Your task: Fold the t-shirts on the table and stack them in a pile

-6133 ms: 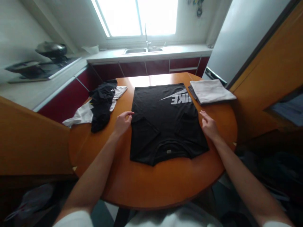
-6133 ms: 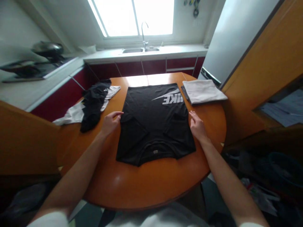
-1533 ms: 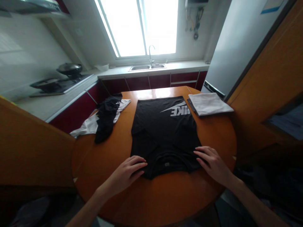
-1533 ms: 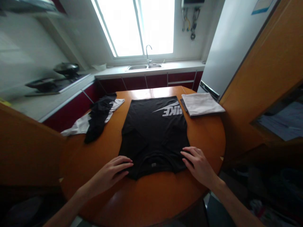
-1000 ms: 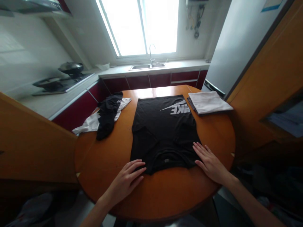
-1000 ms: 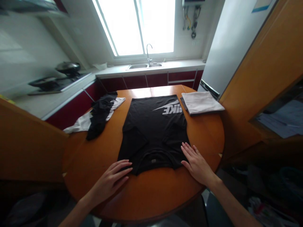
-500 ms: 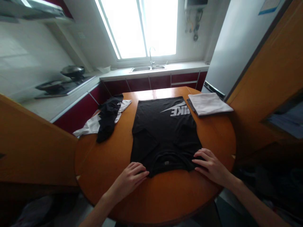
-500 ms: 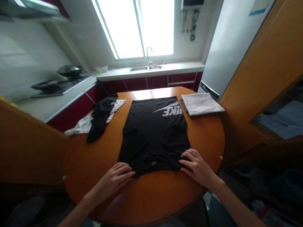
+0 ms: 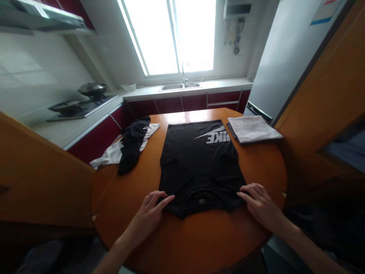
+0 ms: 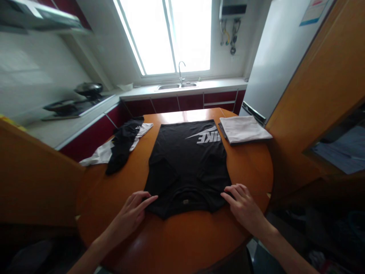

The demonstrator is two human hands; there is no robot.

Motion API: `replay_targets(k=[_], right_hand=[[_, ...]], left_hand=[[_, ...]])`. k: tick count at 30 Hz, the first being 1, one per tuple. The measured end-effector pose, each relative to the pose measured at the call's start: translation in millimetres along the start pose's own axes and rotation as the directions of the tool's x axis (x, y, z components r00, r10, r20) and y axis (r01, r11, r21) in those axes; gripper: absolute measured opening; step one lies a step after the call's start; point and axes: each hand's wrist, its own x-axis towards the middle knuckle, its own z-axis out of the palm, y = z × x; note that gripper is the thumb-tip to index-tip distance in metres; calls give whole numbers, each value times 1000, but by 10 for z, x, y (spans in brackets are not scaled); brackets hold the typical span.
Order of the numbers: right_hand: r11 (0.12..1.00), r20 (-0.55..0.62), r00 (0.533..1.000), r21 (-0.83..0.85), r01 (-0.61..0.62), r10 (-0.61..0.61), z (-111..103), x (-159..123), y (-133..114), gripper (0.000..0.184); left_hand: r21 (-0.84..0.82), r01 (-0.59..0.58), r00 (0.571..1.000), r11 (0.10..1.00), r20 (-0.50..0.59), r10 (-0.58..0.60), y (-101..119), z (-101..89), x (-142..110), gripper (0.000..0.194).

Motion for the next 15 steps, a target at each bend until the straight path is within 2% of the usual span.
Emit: replay_targets(k=[3, 6, 10, 15], right_hand=[[999, -40, 999, 7, -36, 36, 33, -50, 56, 30], [999, -100, 995, 42, -13, 17, 46, -64, 84, 21], [996, -142, 990, 82, 31, -19, 27, -61, 97, 24], [990, -137, 990, 134, 53, -34, -15, -77, 115, 27]], left_hand=[[-92, -44, 997, 995, -66, 38, -112, 60, -42, 43], [-163, -124, 987, 979, -120, 106, -173, 57, -57, 28], [-224, -188, 978, 956, -133, 161, -190, -35, -42, 29], [-319, -216, 975, 923, -109, 191, -182, -145, 1, 29]])
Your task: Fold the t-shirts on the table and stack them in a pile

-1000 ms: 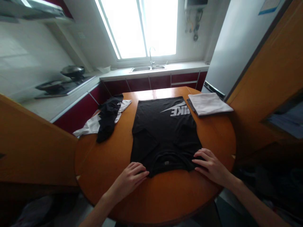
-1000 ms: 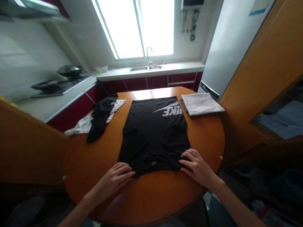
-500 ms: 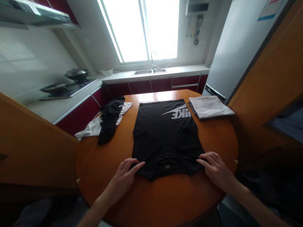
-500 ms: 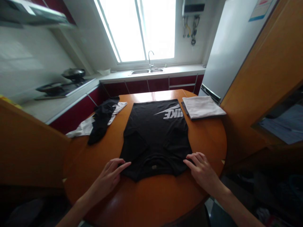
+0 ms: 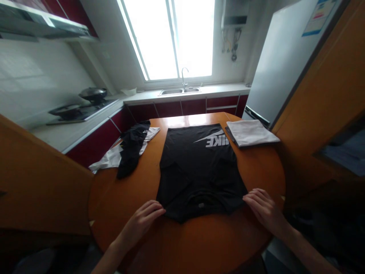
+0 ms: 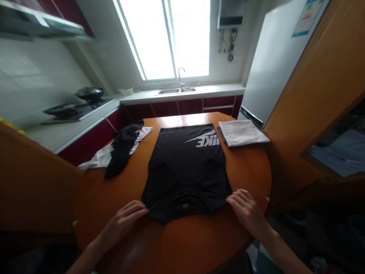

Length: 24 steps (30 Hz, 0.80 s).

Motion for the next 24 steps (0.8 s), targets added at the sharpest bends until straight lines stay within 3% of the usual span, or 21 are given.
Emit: replay_targets(k=[3, 7, 12, 15, 18, 21, 24], right_hand=[[998, 37, 999, 55, 5, -7, -57, 2, -44, 26], [986, 159, 987, 164, -30, 3, -233, 36, -202, 22], [934, 402, 911, 284, -215, 88, -607, 115, -456, 20], [885, 460, 879, 351, -308, 123, -787, 214, -527, 17], [852, 462, 871, 378, -363, 166, -825, 401, -448, 16], [821, 443, 864, 382, -424, 240, -703, 701, -184, 15], [779, 406, 865, 422, -464, 295, -450, 1058, 209, 16]], left_hand=[[-90, 32, 998, 995, 62, -26, 33, -63, 8, 31], [-185, 162, 971, 969, 206, -123, 120, -190, -80, 31], [-287, 408, 867, 867, 418, -270, 349, -433, -214, 23], [-344, 460, 838, 819, 472, -272, 472, -618, -178, 18], [-365, 439, 863, 821, 427, -271, 425, -779, -45, 17], [-366, 437, 893, 821, 290, -346, 158, -843, 158, 19], [-360, 509, 856, 782, 118, -503, -242, -761, 404, 28]])
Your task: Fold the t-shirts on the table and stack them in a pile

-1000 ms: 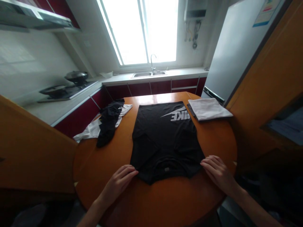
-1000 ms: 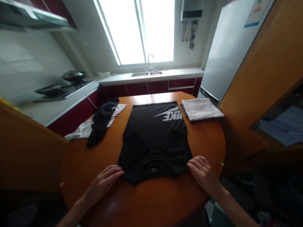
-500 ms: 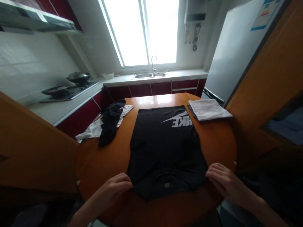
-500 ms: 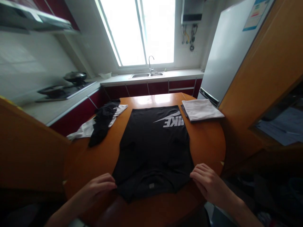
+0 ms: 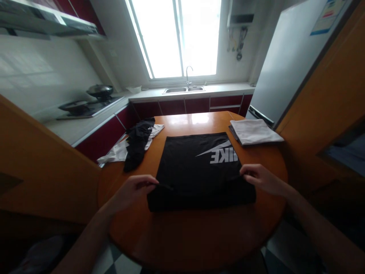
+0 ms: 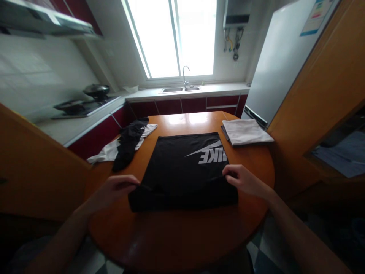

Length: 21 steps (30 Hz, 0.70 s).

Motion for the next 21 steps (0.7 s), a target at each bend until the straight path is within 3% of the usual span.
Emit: replay_targets(k=[5, 9, 13, 16, 21], right_hand=[[992, -49, 993, 60, -108, 111, 116, 714, 526, 20], [968, -99, 965, 79, -237, 245, 296, 872, 828, 19], [972, -144, 968, 145, -185, 206, 264, 892, 924, 24], [979, -242, 954, 146, -142, 175, 202, 977, 949, 26], [972, -256, 940, 126, -200, 226, 274, 1160, 1045, 25]], left_hand=[[-5, 104, 979, 995, -176, -103, -484, 175, 620, 41], [-27, 148, 977, 989, -152, -151, -752, 332, 805, 42], [-42, 114, 974, 993, -193, -120, -802, 329, 859, 40], [-46, 110, 961, 993, -249, -118, -796, 288, 945, 41], [9, 131, 955, 991, -271, -123, -836, 308, 1129, 41]])
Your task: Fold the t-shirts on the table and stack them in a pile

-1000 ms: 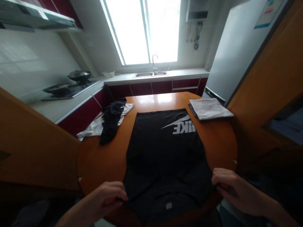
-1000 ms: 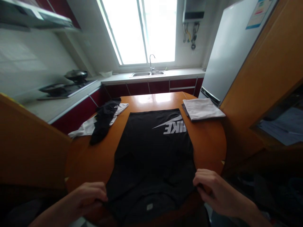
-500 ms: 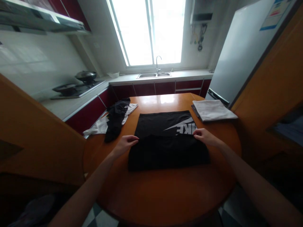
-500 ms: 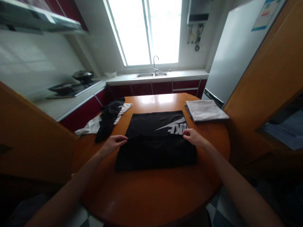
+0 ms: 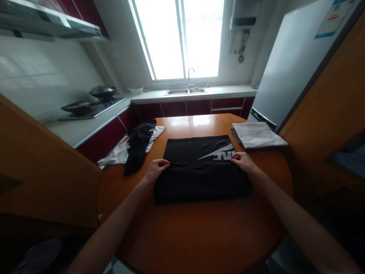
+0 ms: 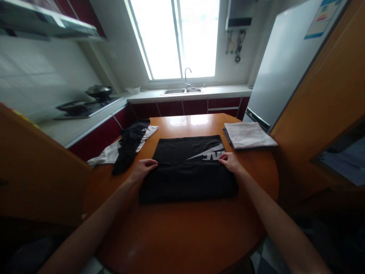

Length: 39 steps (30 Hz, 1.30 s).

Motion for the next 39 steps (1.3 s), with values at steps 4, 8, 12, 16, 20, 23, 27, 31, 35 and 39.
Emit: replay_targets(k=[4, 8, 12, 16, 20, 23, 27, 31, 35, 39], right_hand=[[1000, 8, 1000, -22, -12, 13, 63, 52, 52, 25], [997, -11, 1000, -82, 1, -2, 69, 94, 24, 18], [984, -14, 1000, -178, 14, -16, 100, 138, -28, 6], [954, -58, 998, -300, -4, -14, 139, 77, -117, 9], [837, -160, 973, -544, 55, -168, 257, -248, -346, 29], [722, -86, 944, -668, 183, -319, 417, -622, -480, 42], [639, 8, 953, -740, 209, -303, 556, -966, -351, 50], [652, 20, 990, -751, 106, -137, 545, -1007, -91, 61], [639, 3, 994, -766, 75, -113, 518, -961, -103, 64], [636, -25, 979, -763, 112, -202, 571, -893, -312, 62]], left_hand=[[59, -24, 1000, 998, -11, 24, -18, 56, 21, 37], [102, -30, 999, 994, -38, 34, -42, 69, -1, 33], [154, -37, 998, 987, -37, 43, -92, 93, 20, 26], [289, -127, 985, 949, -77, 155, -46, 137, -14, 27], [396, -265, 952, 879, -34, 303, 151, 255, -236, 35], [428, -344, 938, 835, 112, 329, 247, 394, -480, 41], [510, -351, 936, 786, 223, 273, 174, 550, -707, 52], [560, -313, 947, 767, 244, 209, 71, 595, -741, 59], [558, -297, 948, 775, 272, 167, 114, 560, -690, 62], [540, -311, 945, 782, 263, 194, 211, 568, -606, 62]])
